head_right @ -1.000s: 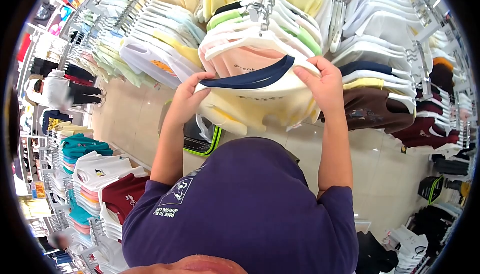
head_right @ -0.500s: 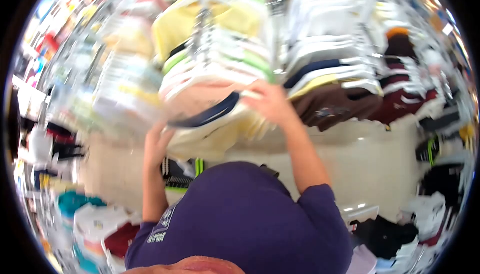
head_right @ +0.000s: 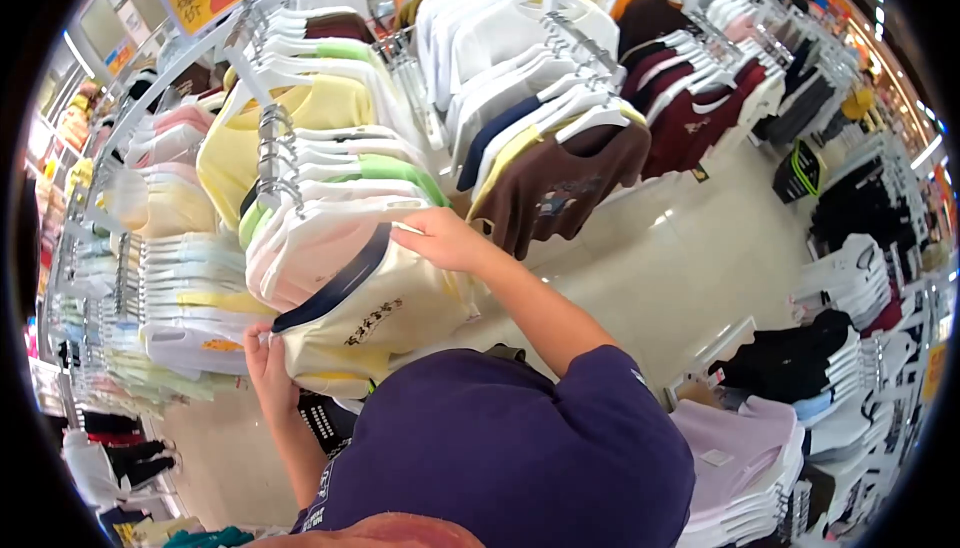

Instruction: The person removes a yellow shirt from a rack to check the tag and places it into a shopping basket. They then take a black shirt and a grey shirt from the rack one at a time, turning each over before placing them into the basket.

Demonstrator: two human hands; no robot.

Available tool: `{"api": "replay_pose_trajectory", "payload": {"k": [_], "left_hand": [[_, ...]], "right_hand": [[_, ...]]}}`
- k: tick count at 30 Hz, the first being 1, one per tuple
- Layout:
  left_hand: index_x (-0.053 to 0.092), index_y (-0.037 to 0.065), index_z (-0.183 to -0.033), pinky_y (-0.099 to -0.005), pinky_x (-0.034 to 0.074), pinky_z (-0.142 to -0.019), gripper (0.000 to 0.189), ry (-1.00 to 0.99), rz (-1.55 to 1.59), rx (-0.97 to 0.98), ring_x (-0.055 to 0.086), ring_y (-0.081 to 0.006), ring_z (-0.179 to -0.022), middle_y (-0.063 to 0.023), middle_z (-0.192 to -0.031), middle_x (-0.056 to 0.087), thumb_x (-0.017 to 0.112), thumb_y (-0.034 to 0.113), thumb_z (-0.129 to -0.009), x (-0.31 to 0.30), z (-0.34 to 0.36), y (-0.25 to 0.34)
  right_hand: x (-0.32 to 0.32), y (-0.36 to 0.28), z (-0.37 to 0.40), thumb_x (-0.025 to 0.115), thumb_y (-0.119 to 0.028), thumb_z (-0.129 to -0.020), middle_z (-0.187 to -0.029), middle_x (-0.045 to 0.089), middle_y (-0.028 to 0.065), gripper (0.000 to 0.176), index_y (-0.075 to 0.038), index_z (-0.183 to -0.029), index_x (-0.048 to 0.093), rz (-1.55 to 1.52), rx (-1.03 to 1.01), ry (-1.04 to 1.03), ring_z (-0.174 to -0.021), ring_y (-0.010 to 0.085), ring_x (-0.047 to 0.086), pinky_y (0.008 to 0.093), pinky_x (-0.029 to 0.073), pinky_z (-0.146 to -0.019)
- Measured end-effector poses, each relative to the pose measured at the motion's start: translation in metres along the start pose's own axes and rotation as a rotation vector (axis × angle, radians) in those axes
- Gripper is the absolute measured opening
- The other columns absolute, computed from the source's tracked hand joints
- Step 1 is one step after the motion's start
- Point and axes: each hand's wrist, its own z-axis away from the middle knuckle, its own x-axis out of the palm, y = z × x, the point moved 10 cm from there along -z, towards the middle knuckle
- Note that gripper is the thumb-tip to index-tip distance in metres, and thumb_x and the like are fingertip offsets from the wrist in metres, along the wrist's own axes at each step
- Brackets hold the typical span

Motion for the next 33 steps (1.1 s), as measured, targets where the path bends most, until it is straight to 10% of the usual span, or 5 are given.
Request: {"api": "replay_pose_trajectory", "payload": {"k": [6, 18, 33], "left_hand": [[0.064, 0.0, -0.102, -0.0206, 0.048, -0.077, 0.015, -0.057, -0.034, 0.047, 0.06, -0.0083, -0.084, -0.0041, -0.096, 0.065, 0.05, -0.006, -0.099, 0.004, -0.002, -0.006], [0.05, -0.006, -0.144, -0.0254, 0.055, -0.078, 0.048, -0.401, 0.05, -0.063, 0.067, -0.0131, -0.091, -0.0121, -0.12, 0.067, 0.045, -0.01, -0.097, 0.102, 0.02, 0.013], [0.074, 0.006, -0.102, -0.0317, 0.054, -0.069, 0.035, -0.25, -0.632, 0.781, 0.066, -0.0206, -0.075, -0.0093, -0.097, 0.073, 0.07, -0.009, -0.071, 0.101, -0.002, 0.095]], "right_hand": [[0.013, -0.011, 0.01, 0.056, -0.03, -0.107, -0.067, 0.043, -0.0102, 0.039, -0.003, -0.078, 0.06, -0.097, -0.023, 0.1, -0.064, 0.0021, 0.036, 0.0253, 0.032, -0.055], [0.071, -0.073, 0.048, 0.059, -0.019, -0.104, -0.082, 0.069, 0.0058, 0.025, 0.003, -0.098, 0.069, 0.033, -0.198, 0.135, -0.079, 0.0083, 0.058, 0.0298, 0.049, -0.072], [0.07, -0.089, 0.014, 0.055, -0.023, -0.107, -0.082, 0.064, -0.0009, 0.03, 0.003, -0.103, 0.07, -0.088, -0.273, -0.017, -0.078, 0.0058, 0.053, 0.0252, 0.046, -0.071]]}}
